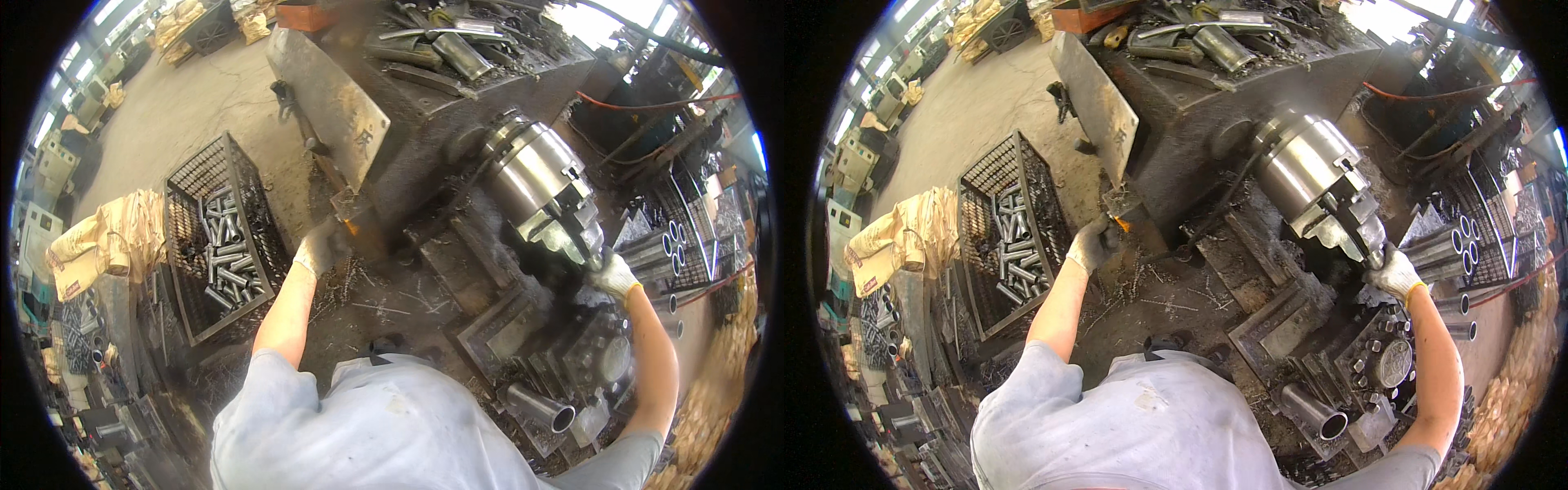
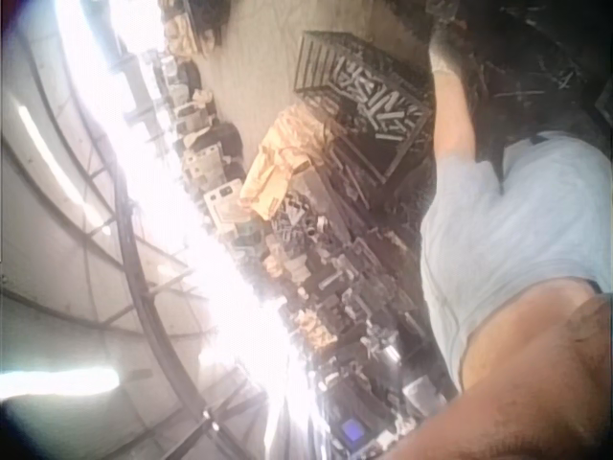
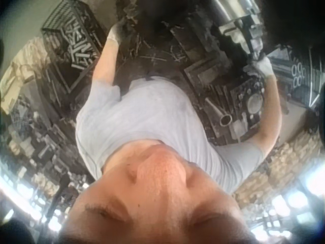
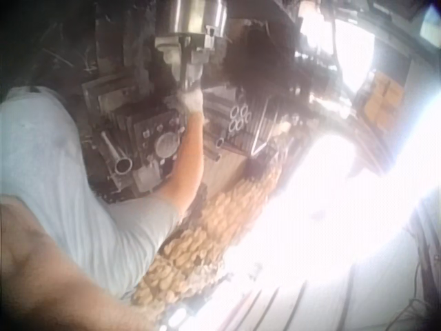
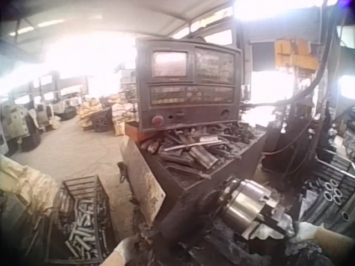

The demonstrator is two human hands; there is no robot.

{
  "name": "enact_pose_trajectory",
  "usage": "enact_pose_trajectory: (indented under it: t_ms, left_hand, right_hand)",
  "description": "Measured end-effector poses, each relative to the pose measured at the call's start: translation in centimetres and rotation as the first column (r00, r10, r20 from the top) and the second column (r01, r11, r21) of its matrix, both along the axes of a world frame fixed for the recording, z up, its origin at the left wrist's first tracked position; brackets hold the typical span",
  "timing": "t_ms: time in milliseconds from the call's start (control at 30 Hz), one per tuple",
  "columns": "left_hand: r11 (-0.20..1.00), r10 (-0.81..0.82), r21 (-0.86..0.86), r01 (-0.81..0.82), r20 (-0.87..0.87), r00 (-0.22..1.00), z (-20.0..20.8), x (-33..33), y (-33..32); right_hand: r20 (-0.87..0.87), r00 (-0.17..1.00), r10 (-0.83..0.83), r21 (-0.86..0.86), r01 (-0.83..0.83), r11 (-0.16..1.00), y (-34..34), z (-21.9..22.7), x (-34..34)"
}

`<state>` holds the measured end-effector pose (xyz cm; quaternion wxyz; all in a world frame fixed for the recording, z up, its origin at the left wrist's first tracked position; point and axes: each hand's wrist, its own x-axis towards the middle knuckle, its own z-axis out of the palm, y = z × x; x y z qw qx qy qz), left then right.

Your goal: The person repeatedly picks up cylindrical metal parts from a nearby bin, inserts them into the chuck of a metal turning machine, and then removes the processed parts to place them into a collection bin. This cycle is performed continuously throughout the clip.

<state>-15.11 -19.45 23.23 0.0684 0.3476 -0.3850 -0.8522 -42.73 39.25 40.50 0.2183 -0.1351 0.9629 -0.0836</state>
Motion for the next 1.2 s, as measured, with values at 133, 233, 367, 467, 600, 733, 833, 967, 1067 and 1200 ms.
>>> enact_pose_trajectory:
  t_ms: [133, 233, 367, 467, 600, 733, 833, 967, 1067, 1200]
  left_hand:
    - [0.998, 0.054, -0.035, -0.052, 0.045, 0.998, -1.3, -0.4, -0.3]
    - [0.998, 0.049, 0.032, -0.050, 0.021, 0.999, -1.6, -0.5, -0.9]
    - [1.000, 0.023, -0.016, -0.023, 0.005, 1.000, -1.9, -0.4, -1.0]
    - [1.000, -0.008, -0.011, 0.007, -0.059, 0.998, -2.6, -0.5, -1.4]
    - [0.996, -0.017, -0.087, 0.017, 0.002, 1.000, -3.3, -0.5, -2.2]
    - [0.788, 0.030, -0.605, 0.117, 0.227, 0.973, -1.1, 1.2, -1.8]
    - [0.052, 0.256, -0.988, 0.144, 0.152, 0.955, 3.8, 2.2, 0.4]
    - [-0.314, -0.075, -0.868, -0.384, -0.381, 0.922, 13.3, -0.6, 4.5]
    - [-0.411, -0.419, -0.661, -0.627, -0.474, 0.774, 19.4, -3.8, 7.7]
    - [-0.344, -0.651, -0.614, -0.710, -0.388, 0.652, 22.6, -5.2, 11.6]
  right_hand:
    - [-0.046, 0.997, 0.061, 0.043, -0.059, 0.997, 0.7, -1.1, -0.6]
    - [-0.057, 0.996, 0.072, -0.019, -0.073, 0.997, 1.2, -0.7, -0.7]
    - [-0.049, 0.996, 0.075, -0.049, -0.078, 0.996, 0.2, 0.0, -0.2]
    - [-0.066, 0.987, 0.147, 0.248, -0.126, 0.961, -1.4, 0.4, 0.1]
    - [-0.202, 0.968, 0.150, 0.184, -0.112, 0.976, -2.1, 3.3, 1.8]
    - [-0.509, 0.849, -0.141, -0.241, 0.017, 0.970, -0.2, 9.3, 8.4]
    - [-0.457, 0.735, -0.501, -0.631, 0.129, 0.765, 1.1, 12.3, 17.7]
    - [-0.358, 0.631, -0.688, -0.785, 0.196, 0.588, 1.7, 11.4, 28.2]
    - [-0.287, 0.460, -0.840, -0.837, 0.306, 0.454, 2.2, 8.6, 32.3]
    - [-0.390, 0.316, -0.865, -0.834, 0.276, 0.477, 2.8, 7.6, 32.7]
